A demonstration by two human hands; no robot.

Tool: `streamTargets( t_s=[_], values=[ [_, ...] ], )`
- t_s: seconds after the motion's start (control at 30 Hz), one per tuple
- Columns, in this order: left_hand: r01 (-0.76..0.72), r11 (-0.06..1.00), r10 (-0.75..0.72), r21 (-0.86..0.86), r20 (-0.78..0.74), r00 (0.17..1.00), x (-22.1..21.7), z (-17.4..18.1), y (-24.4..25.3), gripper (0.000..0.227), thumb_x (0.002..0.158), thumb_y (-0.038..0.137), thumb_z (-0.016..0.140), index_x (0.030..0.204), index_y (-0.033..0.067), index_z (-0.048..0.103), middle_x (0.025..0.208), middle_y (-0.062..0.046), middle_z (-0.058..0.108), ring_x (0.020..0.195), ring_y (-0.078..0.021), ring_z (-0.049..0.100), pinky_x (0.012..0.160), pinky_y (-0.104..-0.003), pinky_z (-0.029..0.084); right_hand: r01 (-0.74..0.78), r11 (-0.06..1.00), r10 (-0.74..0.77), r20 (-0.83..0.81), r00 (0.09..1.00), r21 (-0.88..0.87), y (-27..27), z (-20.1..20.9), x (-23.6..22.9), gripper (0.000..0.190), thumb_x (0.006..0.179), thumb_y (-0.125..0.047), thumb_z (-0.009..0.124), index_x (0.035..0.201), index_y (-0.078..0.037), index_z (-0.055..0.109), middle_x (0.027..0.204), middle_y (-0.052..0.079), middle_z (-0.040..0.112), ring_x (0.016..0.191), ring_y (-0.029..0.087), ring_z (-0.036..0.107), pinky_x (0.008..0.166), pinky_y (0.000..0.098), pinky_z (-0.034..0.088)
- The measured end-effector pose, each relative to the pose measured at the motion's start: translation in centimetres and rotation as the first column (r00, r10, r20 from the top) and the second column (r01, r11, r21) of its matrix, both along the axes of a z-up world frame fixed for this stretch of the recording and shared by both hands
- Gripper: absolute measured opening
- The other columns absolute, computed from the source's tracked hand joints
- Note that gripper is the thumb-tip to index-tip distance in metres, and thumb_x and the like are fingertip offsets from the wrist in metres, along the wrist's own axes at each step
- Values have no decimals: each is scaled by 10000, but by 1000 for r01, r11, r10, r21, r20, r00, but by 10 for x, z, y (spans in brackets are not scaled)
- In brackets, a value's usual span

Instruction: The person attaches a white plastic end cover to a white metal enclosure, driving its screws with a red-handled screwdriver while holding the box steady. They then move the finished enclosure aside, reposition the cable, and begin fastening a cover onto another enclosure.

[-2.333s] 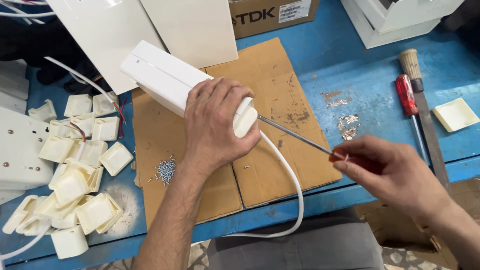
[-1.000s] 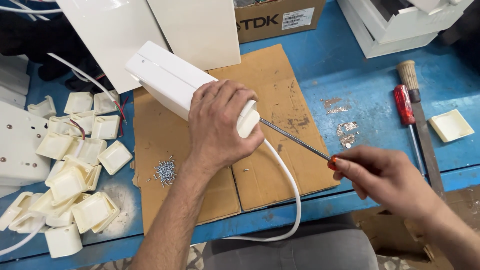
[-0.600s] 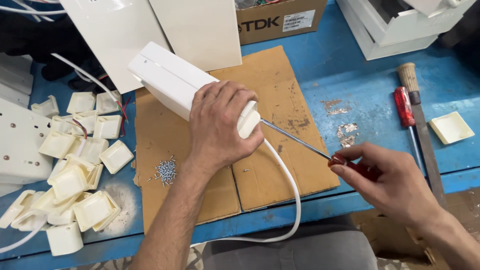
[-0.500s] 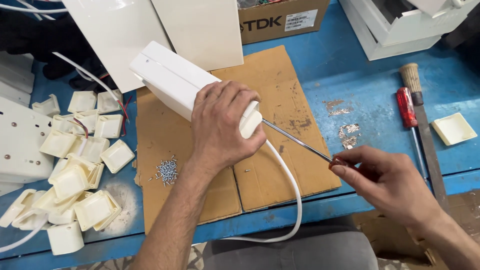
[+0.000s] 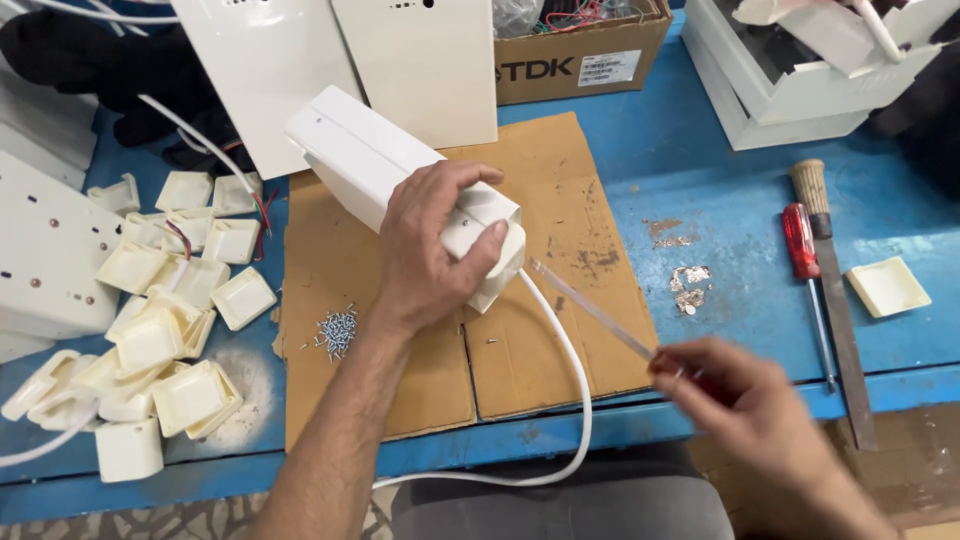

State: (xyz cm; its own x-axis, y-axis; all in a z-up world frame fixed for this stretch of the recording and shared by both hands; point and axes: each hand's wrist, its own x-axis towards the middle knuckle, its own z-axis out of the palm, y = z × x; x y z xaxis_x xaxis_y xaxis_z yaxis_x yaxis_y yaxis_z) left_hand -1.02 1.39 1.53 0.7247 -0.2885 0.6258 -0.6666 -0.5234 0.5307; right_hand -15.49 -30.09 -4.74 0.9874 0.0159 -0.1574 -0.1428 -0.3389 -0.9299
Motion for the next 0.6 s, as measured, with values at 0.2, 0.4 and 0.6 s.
streamTargets(
  t_s=[0.2,0.4,0.6],
  values=[
    [26,995,-30,-93,-40,999,-4,1,-1,311,942,262,639,1227,140,653,1161,-10,726,1104,-205,653,1079,-400,459,-3,990,-4,-53,999,-139,42,-4,-14,315,858,-177,747,1139,-37,727,900,44,789,765,81,759,667,255,611],
    [41,995,-36,-92,48,998,-3,-11,7,326,958,253,639,1252,111,628,1198,-19,714,1201,-221,643,1137,-413,405,12,998,-14,-34,999,-66,38,-14,-20,302,868,-139,734,1142,-14,715,928,66,796,805,80,775,688,255,622],
    [42,991,-43,-129,-7,999,-5,-6,6,345,958,238,619,1280,111,622,1183,-4,728,1161,-203,635,1141,-400,403,18,997,-21,-40,999,-70,45,-14,-24,301,865,-128,740,1140,-9,719,925,63,803,802,76,774,679,243,619]
  ],
)
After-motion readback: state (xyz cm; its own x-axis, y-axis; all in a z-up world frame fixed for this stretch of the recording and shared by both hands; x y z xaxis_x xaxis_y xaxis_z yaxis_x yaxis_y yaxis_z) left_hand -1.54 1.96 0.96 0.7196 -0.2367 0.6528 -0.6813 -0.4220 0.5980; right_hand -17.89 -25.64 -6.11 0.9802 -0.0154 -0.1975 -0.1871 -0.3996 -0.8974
